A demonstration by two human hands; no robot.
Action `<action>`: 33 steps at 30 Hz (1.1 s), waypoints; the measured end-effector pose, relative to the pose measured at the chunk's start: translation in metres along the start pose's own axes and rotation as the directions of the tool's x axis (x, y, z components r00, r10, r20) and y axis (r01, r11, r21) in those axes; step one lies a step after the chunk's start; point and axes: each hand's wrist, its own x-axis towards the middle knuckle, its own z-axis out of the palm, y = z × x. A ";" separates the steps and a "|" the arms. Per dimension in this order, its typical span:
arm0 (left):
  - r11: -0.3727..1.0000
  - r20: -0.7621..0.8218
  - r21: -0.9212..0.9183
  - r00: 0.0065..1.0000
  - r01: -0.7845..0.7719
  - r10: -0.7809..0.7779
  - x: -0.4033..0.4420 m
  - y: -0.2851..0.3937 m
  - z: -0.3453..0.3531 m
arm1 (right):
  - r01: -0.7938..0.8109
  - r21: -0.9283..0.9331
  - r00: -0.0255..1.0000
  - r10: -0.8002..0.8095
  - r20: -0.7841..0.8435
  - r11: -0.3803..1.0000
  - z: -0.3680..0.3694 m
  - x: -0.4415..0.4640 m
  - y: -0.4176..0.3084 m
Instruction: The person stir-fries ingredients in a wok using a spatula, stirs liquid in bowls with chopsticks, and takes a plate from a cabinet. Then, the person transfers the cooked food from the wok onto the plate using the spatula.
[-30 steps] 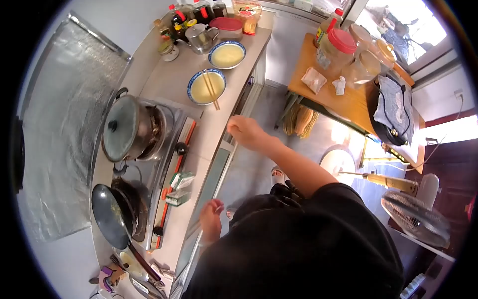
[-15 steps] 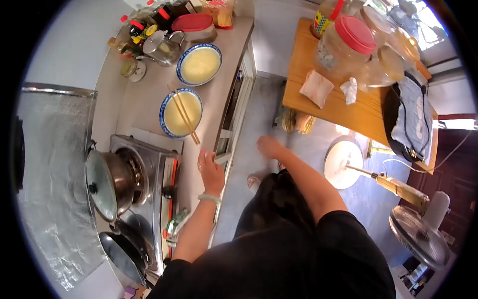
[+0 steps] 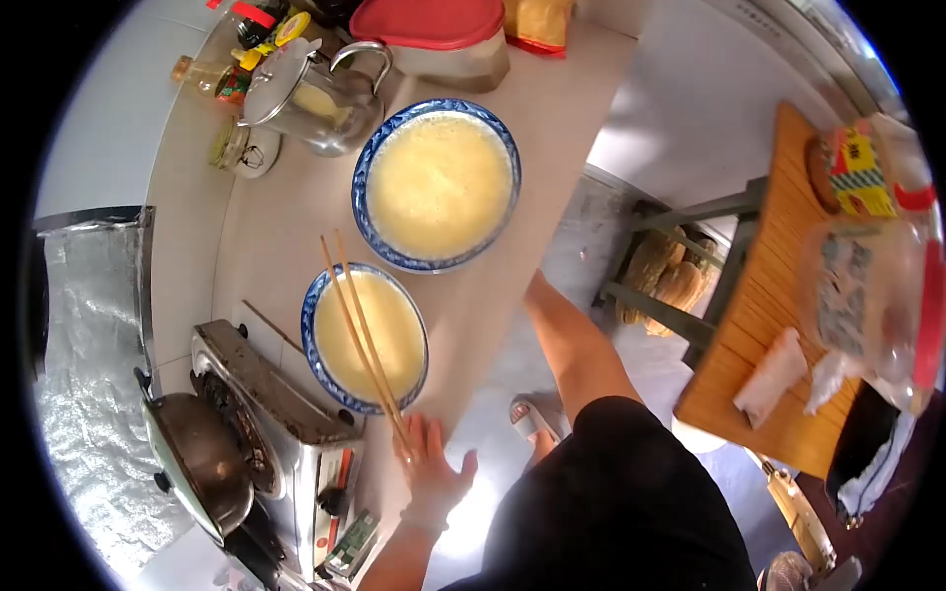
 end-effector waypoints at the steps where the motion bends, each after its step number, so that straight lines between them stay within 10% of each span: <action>1: 1.000 0.016 0.014 1.000 0.013 -0.013 0.001 0.000 0.001 | -0.007 -0.004 1.000 0.007 -0.012 1.000 0.002 0.010 0.001; 25: 0.925 0.302 -0.336 0.950 0.178 -0.073 -0.026 -0.020 0.032 | 0.029 -0.040 0.989 -0.035 -0.145 0.999 -0.001 0.088 0.009; 33: 0.985 0.057 -0.161 0.996 -0.056 0.066 -0.002 -0.009 0.013 | 0.048 -0.068 0.989 -0.057 -0.139 0.997 -0.004 0.083 0.010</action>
